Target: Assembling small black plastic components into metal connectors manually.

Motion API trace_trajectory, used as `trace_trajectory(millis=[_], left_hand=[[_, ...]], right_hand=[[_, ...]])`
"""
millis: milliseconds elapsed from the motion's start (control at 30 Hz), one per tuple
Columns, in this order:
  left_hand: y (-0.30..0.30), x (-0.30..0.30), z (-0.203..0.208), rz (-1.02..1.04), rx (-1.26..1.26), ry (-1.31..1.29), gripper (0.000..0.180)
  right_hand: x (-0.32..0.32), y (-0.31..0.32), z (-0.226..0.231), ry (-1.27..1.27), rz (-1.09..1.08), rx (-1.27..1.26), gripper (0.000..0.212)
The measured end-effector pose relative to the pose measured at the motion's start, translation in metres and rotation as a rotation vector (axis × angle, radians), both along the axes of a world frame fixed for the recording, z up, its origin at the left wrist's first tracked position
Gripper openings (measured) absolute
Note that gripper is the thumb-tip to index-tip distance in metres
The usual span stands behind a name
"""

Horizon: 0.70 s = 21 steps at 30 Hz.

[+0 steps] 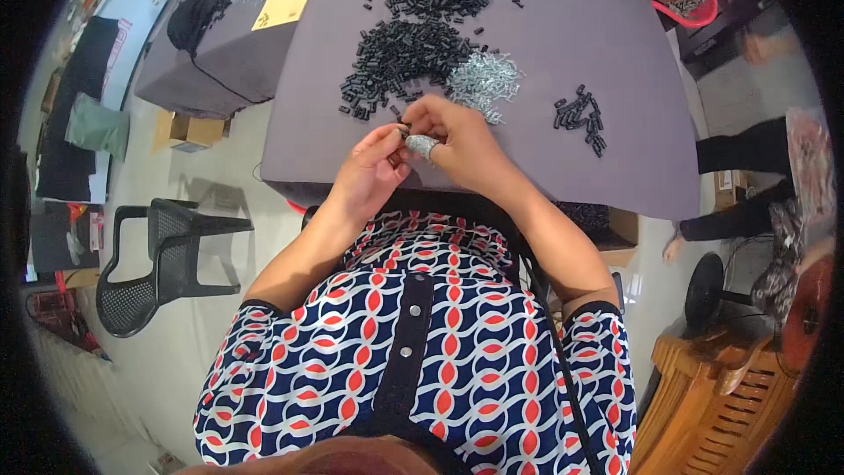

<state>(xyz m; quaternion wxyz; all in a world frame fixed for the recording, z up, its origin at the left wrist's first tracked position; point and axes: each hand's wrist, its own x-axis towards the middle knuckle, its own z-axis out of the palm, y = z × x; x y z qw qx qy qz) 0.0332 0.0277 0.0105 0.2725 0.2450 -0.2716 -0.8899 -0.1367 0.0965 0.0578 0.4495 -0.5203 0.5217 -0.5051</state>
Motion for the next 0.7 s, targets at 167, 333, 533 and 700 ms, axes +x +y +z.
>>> trace_trajectory(millis=[167,333,533,700], left_hand=[[0.000,0.005,-0.007,0.005,-0.006,-0.021,0.021],[-0.001,0.006,-0.017,-0.046,0.071,0.079,0.022],[0.006,0.004,-0.010,-0.056,0.009,0.026,0.025],[0.009,0.003,-0.006,-0.071,0.145,0.082,0.018]], right_hand=[[0.001,0.001,-0.004,-0.015,0.019,0.008,0.021],[-0.001,0.001,-0.001,-0.036,0.038,0.053,0.017],[-0.004,0.001,0.006,-0.068,0.055,0.157,0.014],[0.004,0.006,0.000,-0.052,-0.002,0.067,0.014]])
